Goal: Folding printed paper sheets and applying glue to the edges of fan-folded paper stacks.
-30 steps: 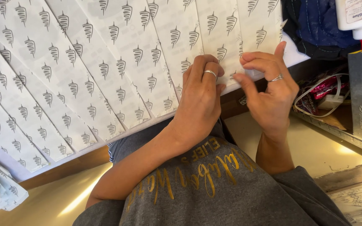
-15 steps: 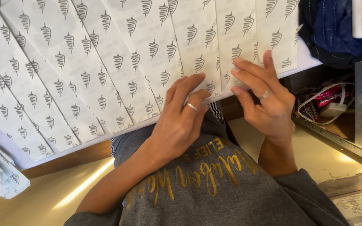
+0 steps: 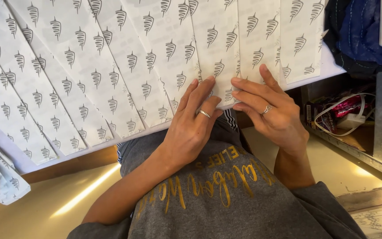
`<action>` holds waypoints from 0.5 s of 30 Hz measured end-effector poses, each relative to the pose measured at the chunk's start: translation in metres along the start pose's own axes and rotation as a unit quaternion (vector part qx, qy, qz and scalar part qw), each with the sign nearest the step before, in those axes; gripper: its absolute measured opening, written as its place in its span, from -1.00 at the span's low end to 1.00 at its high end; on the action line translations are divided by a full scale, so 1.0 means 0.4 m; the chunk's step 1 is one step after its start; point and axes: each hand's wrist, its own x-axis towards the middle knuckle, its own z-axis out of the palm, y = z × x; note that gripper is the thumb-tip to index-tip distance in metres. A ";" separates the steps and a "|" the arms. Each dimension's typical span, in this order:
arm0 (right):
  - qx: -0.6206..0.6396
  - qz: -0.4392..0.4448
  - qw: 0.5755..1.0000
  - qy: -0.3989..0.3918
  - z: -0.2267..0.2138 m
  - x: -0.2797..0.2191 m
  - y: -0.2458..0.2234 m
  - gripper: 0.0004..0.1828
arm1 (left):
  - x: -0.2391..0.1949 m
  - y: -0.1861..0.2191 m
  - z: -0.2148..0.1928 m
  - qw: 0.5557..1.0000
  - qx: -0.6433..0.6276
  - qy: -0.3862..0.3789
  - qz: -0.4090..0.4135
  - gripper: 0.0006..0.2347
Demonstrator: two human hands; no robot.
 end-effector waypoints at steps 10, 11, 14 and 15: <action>0.026 -0.003 1.000 0.000 -0.005 0.002 0.006 -0.96 | -0.010 -0.015 -0.002 0.999 -0.039 0.006 0.031 -0.97; 0.028 -0.007 1.000 0.002 -0.002 0.001 0.009 -0.95 | -0.009 -0.015 0.000 0.999 -0.032 0.013 0.031 -0.94; 0.033 -0.003 0.999 0.015 0.008 0.000 0.009 -0.95 | -0.009 -0.014 0.005 0.999 -0.011 0.017 0.033 -0.90; 0.037 0.005 0.999 0.027 0.012 0.000 0.008 -0.96 | -0.010 -0.014 0.007 0.999 0.005 0.014 0.035 -0.89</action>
